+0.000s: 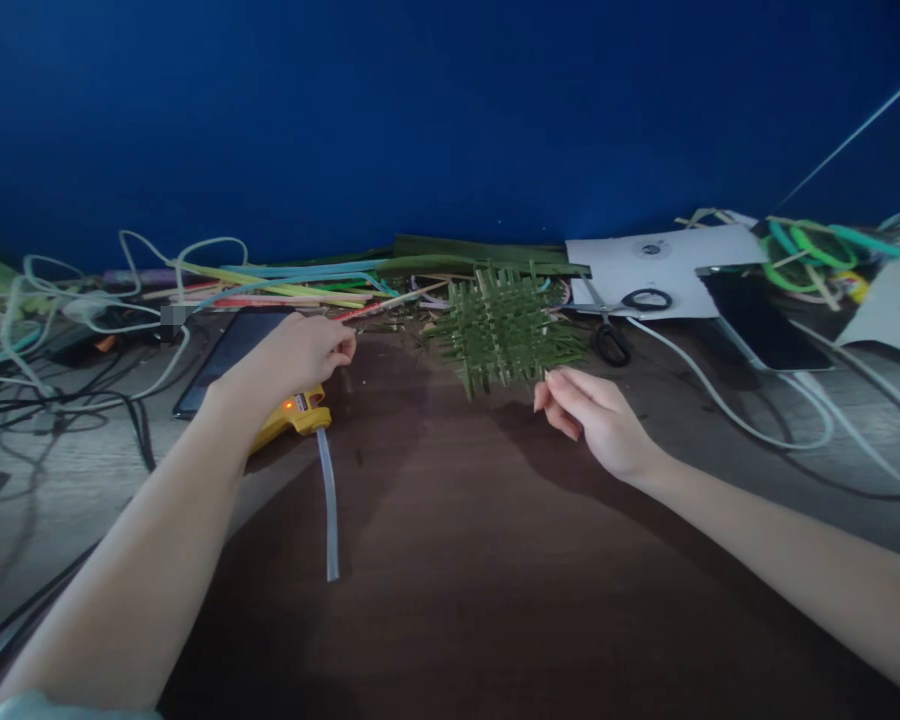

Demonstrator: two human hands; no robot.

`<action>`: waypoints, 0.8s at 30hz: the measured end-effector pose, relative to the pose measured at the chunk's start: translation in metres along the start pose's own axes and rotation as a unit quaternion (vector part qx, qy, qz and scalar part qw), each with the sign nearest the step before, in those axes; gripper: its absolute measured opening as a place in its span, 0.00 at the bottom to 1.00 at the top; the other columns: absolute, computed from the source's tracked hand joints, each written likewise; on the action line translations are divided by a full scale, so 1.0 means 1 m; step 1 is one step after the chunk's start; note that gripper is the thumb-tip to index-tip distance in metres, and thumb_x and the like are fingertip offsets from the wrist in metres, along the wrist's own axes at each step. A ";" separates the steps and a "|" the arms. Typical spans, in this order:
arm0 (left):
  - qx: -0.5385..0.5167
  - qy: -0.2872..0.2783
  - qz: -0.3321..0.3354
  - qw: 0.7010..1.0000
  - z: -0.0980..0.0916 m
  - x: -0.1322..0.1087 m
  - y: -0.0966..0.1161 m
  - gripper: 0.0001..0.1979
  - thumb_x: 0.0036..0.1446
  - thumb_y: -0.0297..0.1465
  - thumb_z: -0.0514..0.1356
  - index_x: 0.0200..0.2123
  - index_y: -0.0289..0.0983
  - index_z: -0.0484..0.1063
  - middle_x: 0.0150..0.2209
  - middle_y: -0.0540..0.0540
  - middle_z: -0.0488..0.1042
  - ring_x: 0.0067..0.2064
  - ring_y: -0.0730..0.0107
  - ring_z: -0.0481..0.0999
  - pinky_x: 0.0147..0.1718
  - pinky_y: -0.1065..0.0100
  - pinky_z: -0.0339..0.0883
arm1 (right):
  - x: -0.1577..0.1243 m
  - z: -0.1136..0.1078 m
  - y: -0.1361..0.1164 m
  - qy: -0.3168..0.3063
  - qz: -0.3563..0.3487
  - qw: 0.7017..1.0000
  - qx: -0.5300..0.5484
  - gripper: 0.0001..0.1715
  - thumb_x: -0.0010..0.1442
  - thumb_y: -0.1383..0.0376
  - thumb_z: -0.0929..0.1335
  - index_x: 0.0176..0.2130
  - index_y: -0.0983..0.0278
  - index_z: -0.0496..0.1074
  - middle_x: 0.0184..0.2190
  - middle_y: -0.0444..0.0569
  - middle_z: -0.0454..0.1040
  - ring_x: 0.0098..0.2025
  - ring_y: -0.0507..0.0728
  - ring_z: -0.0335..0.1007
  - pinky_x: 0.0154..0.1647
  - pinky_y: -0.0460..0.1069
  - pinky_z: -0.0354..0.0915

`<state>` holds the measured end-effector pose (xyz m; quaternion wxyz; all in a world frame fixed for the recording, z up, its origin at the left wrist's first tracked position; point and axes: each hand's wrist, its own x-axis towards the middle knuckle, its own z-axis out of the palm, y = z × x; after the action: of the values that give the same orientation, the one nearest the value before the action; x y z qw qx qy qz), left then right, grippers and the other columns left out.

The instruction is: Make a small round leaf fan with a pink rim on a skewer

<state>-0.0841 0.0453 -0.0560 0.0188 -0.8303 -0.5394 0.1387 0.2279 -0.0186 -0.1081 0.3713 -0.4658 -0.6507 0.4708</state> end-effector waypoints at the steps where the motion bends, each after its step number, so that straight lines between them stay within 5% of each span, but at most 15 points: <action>1: 0.005 -0.004 -0.002 1.000 0.000 0.000 0.001 0.08 0.52 0.26 0.50 0.29 0.37 0.69 0.31 0.46 0.74 0.33 0.65 0.71 0.33 0.68 0.54 | 0.000 0.000 0.000 0.000 0.000 1.000 -0.001 0.21 0.63 0.55 0.57 0.27 0.63 0.65 0.13 0.39 0.55 0.18 0.48 0.50 0.22 0.46 0.51; 24: -0.054 -0.025 -0.035 0.998 0.000 0.006 0.002 0.05 0.48 0.23 0.52 0.24 0.37 0.64 0.27 0.47 0.70 0.30 0.68 0.65 0.32 0.66 0.53 | 0.002 -0.002 0.001 -0.004 -0.012 1.000 0.000 0.21 0.64 0.55 0.57 0.26 0.64 0.65 0.13 0.39 0.56 0.18 0.48 0.52 0.22 0.46 0.51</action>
<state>-0.0796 0.0499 -0.0576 -0.0348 -0.8071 -0.5751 0.1289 0.2291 -0.0156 -0.1086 0.3747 -0.4563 -0.6573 0.4683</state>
